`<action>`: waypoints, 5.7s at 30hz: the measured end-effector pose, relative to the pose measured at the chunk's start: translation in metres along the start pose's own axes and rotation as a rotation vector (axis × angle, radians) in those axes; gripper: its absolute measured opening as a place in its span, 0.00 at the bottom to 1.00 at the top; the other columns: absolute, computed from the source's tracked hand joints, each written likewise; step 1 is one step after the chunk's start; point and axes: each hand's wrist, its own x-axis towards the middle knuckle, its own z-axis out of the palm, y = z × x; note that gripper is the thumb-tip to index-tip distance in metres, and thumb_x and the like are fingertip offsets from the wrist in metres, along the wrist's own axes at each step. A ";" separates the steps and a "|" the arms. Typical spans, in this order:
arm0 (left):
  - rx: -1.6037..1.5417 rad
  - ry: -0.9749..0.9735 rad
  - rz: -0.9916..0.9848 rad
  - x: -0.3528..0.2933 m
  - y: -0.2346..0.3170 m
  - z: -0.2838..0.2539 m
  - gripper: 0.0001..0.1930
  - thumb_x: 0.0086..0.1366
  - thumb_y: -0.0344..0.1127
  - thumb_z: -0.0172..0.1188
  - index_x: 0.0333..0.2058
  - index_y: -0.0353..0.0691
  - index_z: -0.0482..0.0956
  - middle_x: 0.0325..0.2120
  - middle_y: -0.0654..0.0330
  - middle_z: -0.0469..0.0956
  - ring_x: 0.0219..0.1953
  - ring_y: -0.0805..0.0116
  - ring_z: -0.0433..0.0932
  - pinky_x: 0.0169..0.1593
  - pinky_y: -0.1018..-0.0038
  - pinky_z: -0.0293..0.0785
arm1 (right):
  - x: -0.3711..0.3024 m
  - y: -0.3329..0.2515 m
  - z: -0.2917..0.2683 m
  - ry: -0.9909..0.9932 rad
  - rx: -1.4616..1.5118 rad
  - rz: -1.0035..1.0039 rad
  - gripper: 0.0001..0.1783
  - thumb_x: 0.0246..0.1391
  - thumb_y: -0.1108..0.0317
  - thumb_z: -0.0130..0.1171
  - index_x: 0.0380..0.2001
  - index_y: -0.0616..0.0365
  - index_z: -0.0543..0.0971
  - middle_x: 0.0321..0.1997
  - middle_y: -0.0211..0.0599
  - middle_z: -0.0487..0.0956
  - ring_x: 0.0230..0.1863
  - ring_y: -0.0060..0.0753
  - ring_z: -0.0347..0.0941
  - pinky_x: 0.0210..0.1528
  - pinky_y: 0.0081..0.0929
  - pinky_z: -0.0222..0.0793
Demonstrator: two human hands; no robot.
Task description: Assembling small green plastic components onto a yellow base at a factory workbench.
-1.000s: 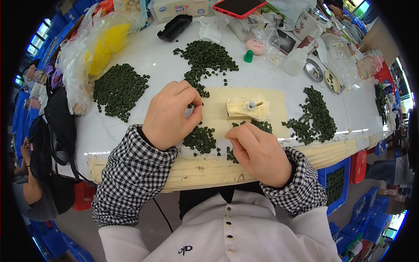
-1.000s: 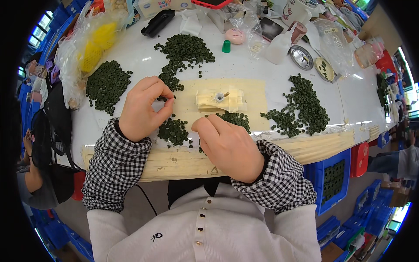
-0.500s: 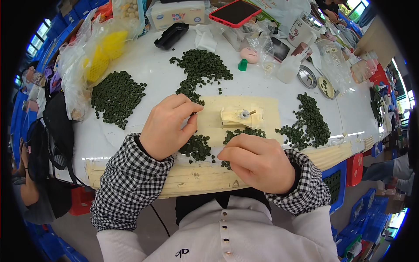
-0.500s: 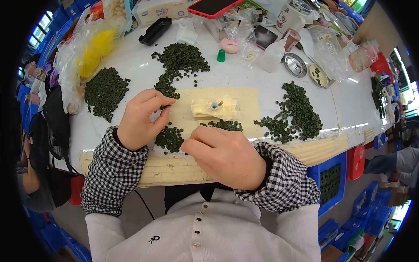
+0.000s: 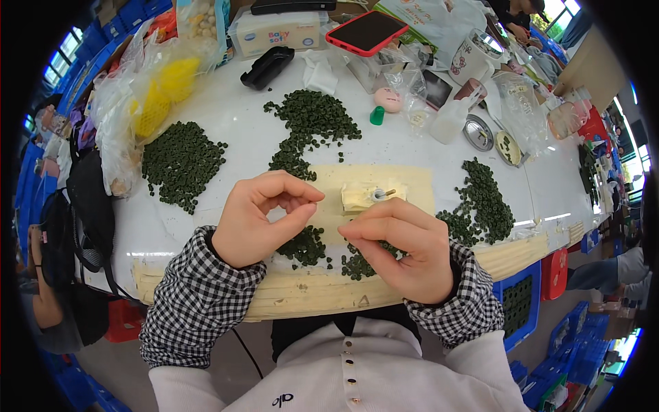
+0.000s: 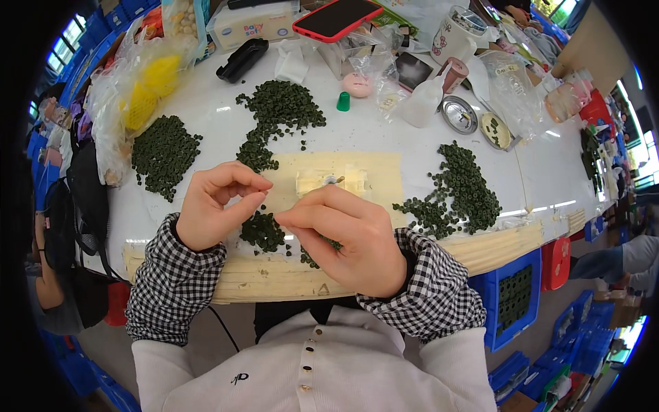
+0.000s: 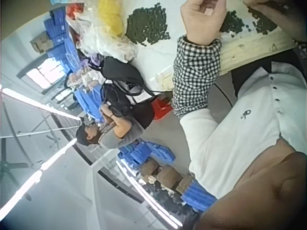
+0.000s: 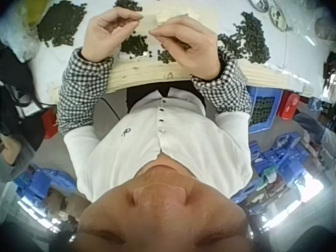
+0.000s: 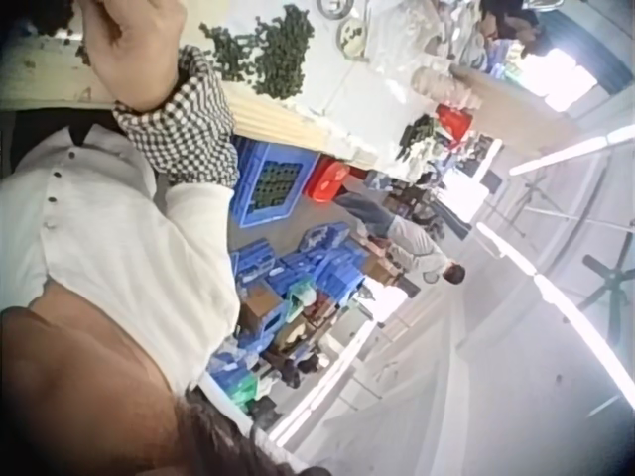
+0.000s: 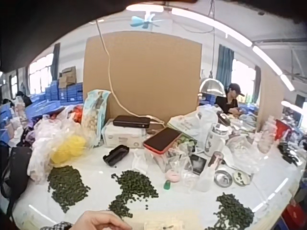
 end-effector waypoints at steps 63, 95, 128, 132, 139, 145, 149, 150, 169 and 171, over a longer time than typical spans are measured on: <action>-0.634 -0.210 -0.262 -0.010 0.005 0.011 0.10 0.62 0.17 0.60 0.42 0.30 0.79 0.40 0.49 0.82 0.45 0.66 0.82 0.51 0.74 0.79 | -0.007 0.002 0.007 0.085 0.215 0.263 0.06 0.51 0.82 0.63 0.34 0.67 0.81 0.34 0.40 0.82 0.34 0.28 0.82 0.37 0.20 0.80; -0.580 -0.109 -0.209 -0.012 0.004 0.013 0.04 0.62 0.19 0.62 0.36 0.30 0.78 0.35 0.50 0.83 0.39 0.68 0.84 0.45 0.76 0.82 | -0.006 0.003 0.007 0.072 0.122 0.118 0.12 0.47 0.83 0.64 0.37 0.63 0.84 0.33 0.39 0.81 0.33 0.29 0.81 0.36 0.21 0.77; -0.675 -0.077 -0.217 -0.012 0.002 0.016 0.04 0.63 0.21 0.62 0.36 0.32 0.78 0.36 0.51 0.83 0.37 0.68 0.84 0.44 0.75 0.82 | -0.008 0.006 0.005 0.021 0.159 0.141 0.13 0.47 0.82 0.66 0.39 0.61 0.85 0.37 0.38 0.80 0.34 0.27 0.80 0.35 0.20 0.76; -0.621 -0.130 -0.210 -0.012 0.003 0.014 0.05 0.61 0.20 0.63 0.36 0.31 0.78 0.35 0.52 0.83 0.38 0.68 0.84 0.45 0.75 0.82 | -0.008 0.005 0.005 0.024 0.170 0.122 0.10 0.48 0.81 0.66 0.36 0.62 0.84 0.35 0.36 0.80 0.34 0.26 0.79 0.36 0.20 0.75; -0.600 -0.280 -0.206 -0.011 0.006 0.008 0.06 0.59 0.19 0.65 0.36 0.30 0.78 0.35 0.54 0.83 0.38 0.71 0.83 0.45 0.77 0.79 | -0.005 0.008 0.003 -0.069 0.296 0.100 0.09 0.47 0.80 0.67 0.33 0.63 0.81 0.34 0.34 0.78 0.33 0.27 0.76 0.35 0.21 0.72; -0.547 -0.367 -0.281 -0.009 0.005 0.005 0.06 0.63 0.23 0.63 0.39 0.28 0.81 0.34 0.52 0.84 0.37 0.71 0.83 0.44 0.77 0.80 | -0.003 0.004 0.003 -0.059 0.203 0.045 0.09 0.46 0.80 0.68 0.34 0.62 0.81 0.32 0.34 0.77 0.31 0.28 0.75 0.31 0.23 0.71; -0.528 -0.327 -0.341 -0.007 0.015 0.008 0.07 0.65 0.24 0.62 0.39 0.27 0.81 0.35 0.51 0.84 0.37 0.71 0.83 0.44 0.77 0.81 | -0.005 0.007 0.005 0.010 0.052 -0.031 0.10 0.46 0.79 0.69 0.35 0.61 0.82 0.31 0.35 0.77 0.29 0.29 0.75 0.29 0.23 0.71; -0.537 -0.311 -0.371 -0.006 0.016 0.009 0.07 0.65 0.25 0.62 0.39 0.26 0.81 0.35 0.51 0.84 0.37 0.71 0.83 0.44 0.77 0.81 | -0.006 0.007 0.005 0.000 0.038 -0.017 0.11 0.46 0.79 0.69 0.35 0.60 0.83 0.32 0.34 0.77 0.31 0.28 0.76 0.31 0.23 0.72; -0.393 -0.171 -0.251 -0.016 0.009 0.015 0.08 0.64 0.25 0.62 0.39 0.27 0.81 0.33 0.56 0.83 0.36 0.76 0.81 0.42 0.81 0.78 | -0.006 0.009 0.008 -0.016 0.214 0.175 0.10 0.50 0.84 0.61 0.37 0.66 0.82 0.35 0.39 0.80 0.34 0.28 0.81 0.37 0.20 0.78; -0.370 -0.161 -0.235 -0.017 0.007 0.015 0.07 0.63 0.24 0.62 0.39 0.26 0.81 0.33 0.56 0.83 0.36 0.77 0.81 0.41 0.81 0.78 | -0.008 0.010 0.011 -0.003 0.281 0.227 0.09 0.50 0.84 0.61 0.37 0.67 0.82 0.35 0.40 0.80 0.35 0.28 0.81 0.39 0.20 0.79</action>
